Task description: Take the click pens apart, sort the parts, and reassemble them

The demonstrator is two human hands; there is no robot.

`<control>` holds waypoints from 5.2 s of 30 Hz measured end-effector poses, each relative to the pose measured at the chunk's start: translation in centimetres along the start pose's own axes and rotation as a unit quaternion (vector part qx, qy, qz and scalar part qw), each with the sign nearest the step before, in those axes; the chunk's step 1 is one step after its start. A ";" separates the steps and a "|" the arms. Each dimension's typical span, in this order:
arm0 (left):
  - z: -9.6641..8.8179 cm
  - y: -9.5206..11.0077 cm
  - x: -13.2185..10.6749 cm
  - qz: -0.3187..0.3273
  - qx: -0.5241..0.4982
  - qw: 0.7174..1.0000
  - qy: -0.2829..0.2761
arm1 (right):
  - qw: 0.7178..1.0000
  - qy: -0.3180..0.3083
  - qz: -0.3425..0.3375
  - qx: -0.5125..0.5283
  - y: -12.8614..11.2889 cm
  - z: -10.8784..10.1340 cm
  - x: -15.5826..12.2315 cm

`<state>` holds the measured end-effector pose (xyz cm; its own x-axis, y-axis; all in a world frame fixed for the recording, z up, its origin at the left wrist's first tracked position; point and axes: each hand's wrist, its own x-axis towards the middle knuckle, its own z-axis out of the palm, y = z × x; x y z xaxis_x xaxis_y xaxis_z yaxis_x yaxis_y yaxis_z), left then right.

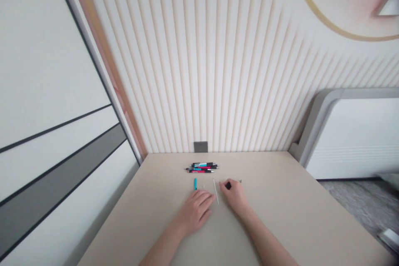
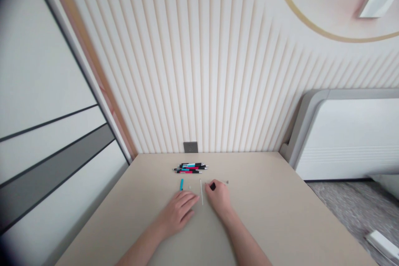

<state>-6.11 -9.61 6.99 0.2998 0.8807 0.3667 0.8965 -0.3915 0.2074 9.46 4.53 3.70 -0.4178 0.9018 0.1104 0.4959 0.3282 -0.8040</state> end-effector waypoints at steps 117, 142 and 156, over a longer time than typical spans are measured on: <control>-0.4 -9.2 -0.6 -0.292 -0.021 0.950 0.112 | 0.982 0.024 -0.105 -0.155 0.4 -1.4 -0.3; -1.1 -11.9 7.3 -0.155 0.139 0.978 0.004 | 0.980 0.088 -0.145 -0.104 -2.0 -2.1 -0.2; 0.0 -8.3 1.3 -0.158 -0.065 0.977 0.124 | 0.961 0.055 -0.190 -0.192 -1.7 -1.3 0.4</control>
<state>-13.20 -5.19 5.76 -0.0889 0.8774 0.4715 0.8780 -0.1545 0.4531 9.41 4.65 5.88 -0.5512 0.7138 0.4319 0.5772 0.7001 -0.4204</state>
